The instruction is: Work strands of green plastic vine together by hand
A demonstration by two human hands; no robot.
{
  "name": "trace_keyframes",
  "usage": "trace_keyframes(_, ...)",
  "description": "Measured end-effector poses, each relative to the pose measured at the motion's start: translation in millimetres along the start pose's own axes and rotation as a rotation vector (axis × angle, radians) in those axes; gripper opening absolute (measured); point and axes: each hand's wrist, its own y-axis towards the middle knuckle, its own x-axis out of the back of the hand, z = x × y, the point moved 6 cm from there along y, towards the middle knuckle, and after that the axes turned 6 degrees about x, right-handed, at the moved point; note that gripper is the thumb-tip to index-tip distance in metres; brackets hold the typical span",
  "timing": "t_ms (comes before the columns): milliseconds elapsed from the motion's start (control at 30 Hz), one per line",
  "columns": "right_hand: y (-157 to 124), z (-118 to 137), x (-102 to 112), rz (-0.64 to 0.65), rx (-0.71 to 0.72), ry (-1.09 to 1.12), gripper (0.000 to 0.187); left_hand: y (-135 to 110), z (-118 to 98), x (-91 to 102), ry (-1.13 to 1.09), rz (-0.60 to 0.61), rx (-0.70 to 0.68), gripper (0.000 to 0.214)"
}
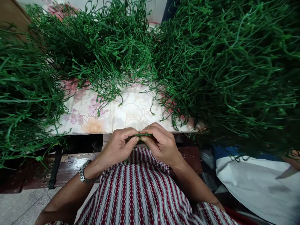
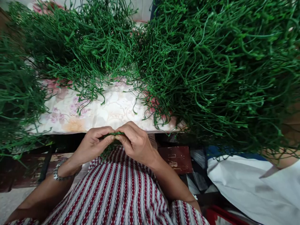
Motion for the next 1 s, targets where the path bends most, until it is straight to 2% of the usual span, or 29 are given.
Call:
trace_keyframes(100, 1, 1, -1, 0.033, 0.018, -0.003, 0.016, 1, -1, 1.1, -0.058, -0.022, -0.044, 0.018)
trace_keyframes(233, -6, -3, -6, 0.033, 0.006, 0.017, 0.024, 2, 4, -2.7, -0.146, -0.052, -0.013, 0.019)
trace_keyframes(333, -13, -4, -5, -0.038, -0.004, -0.008, 0.021, 3, 3, -9.8, -0.175, -0.01, -0.02, 0.02)
trace_keyframes(433, -17, -4, 1, -0.058, 0.031, -0.067, 0.017, 4, -1, -14.8, -0.093, 0.037, -0.057, 0.02)
trace_keyframes(533, -19, -1, 7, 0.047, 0.107, -0.178, 0.011, 2, -7, -17.3, 0.104, 0.101, -0.144, 0.022)
trace_keyframes(633, -22, 6, 11, 0.252, 0.19, -0.269, 0.016, -6, -17, -19.2, 0.285, 0.237, -0.304, 0.024)
trace_keyframes(733, -24, 24, 12, 0.449, 0.299, -0.231, 0.022, -21, -32, -23.0, 0.437, 0.437, -0.451, 0.024)
trace_keyframes(833, -25, 45, 12, 0.558, 0.376, -0.119, 0.022, -36, -45, -27.7, 0.529, 0.582, -0.5, 0.022)
trace_keyframes(967, -31, 57, 17, 0.65, 0.36, -0.029, 0.021, -52, -52, -23.7, 0.546, 0.653, -0.526, 0.019)
trace_keyframes(1000, -33, 57, 23, 0.639, 0.343, -0.014, 0.022, -52, -51, -15.4, 0.532, 0.602, -0.515, 0.019)
